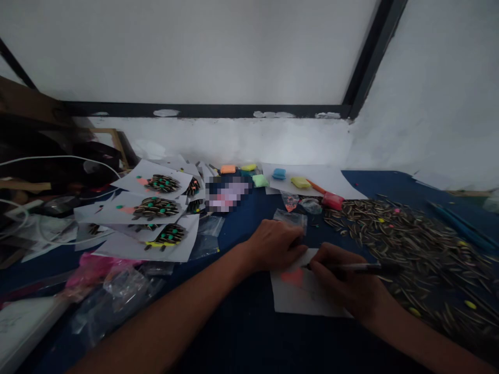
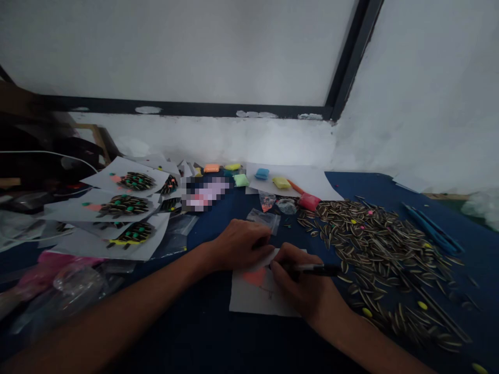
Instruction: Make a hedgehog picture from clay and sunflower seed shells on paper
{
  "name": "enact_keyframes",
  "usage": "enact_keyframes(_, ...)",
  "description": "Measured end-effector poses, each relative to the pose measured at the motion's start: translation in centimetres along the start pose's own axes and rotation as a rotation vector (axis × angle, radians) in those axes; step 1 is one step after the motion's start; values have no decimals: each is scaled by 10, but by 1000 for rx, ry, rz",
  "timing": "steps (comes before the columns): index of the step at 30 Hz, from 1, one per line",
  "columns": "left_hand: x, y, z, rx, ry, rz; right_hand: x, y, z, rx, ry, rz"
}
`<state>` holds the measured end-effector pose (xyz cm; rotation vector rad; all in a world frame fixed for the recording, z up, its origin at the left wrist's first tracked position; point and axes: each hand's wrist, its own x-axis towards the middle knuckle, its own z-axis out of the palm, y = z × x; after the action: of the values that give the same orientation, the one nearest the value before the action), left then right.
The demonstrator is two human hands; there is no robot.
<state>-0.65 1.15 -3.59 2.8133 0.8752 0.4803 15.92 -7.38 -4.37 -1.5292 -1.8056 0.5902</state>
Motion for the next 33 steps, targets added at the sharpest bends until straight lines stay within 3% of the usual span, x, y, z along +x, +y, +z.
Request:
enact_keyframes(25, 0, 0, -1, 0, -16, -4, 0, 2, -3, 2, -50, -25)
enact_keyframes(33, 1, -1, 0, 5, -38, -10, -1, 1, -6, -12, 46, 39)
